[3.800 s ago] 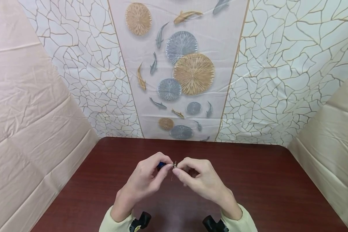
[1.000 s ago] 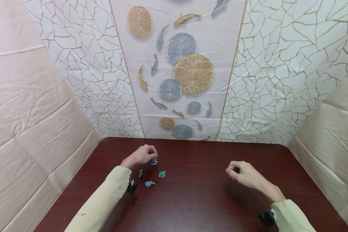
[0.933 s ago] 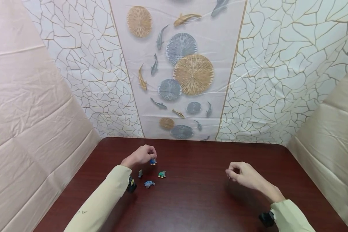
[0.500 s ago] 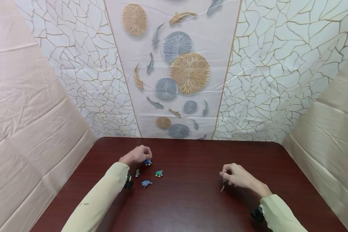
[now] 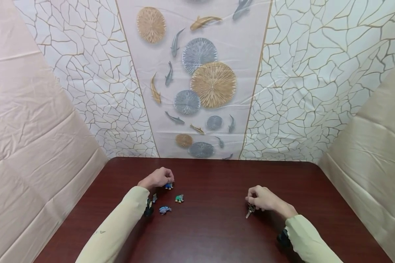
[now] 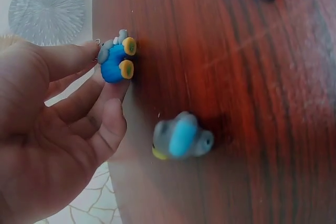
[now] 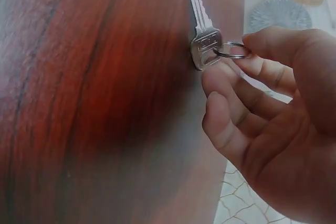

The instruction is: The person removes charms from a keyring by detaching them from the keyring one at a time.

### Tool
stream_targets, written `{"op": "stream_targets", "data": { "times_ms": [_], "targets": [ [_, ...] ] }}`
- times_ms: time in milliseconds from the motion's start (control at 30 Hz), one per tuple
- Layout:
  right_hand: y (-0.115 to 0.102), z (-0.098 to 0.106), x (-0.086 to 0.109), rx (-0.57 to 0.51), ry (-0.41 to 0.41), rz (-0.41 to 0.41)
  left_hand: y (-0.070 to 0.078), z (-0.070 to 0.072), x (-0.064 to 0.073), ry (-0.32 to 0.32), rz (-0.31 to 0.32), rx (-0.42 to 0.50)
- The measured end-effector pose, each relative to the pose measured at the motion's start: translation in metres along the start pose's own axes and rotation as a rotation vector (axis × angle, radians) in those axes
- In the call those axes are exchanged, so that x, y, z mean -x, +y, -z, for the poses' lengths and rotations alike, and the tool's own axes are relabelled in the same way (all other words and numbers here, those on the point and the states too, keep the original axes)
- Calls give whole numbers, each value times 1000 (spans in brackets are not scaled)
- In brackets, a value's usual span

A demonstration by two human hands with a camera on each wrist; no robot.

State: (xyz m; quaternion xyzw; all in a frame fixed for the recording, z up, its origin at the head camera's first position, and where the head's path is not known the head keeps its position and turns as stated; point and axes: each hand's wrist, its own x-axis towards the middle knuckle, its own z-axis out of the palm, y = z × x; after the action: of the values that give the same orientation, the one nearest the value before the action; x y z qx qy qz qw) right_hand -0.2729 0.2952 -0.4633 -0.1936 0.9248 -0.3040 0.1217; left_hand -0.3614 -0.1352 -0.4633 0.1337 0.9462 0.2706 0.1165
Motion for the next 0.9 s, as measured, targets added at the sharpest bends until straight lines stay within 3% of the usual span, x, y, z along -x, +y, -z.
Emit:
{"op": "stream_targets", "data": {
  "times_ms": [267,367,633,900],
  "targets": [
    [6,-4,-7,-10,19,-25,0,3,5,10,53,40],
    [8,-1,-10,-4,24,-33,0,9,6,17,42,60],
    [8,17,-15,59,14,-108,4,40,12,32,11,23],
    [9,45,-13,111,19,-94,2,69,23,33,16,-84]
  ]
}}
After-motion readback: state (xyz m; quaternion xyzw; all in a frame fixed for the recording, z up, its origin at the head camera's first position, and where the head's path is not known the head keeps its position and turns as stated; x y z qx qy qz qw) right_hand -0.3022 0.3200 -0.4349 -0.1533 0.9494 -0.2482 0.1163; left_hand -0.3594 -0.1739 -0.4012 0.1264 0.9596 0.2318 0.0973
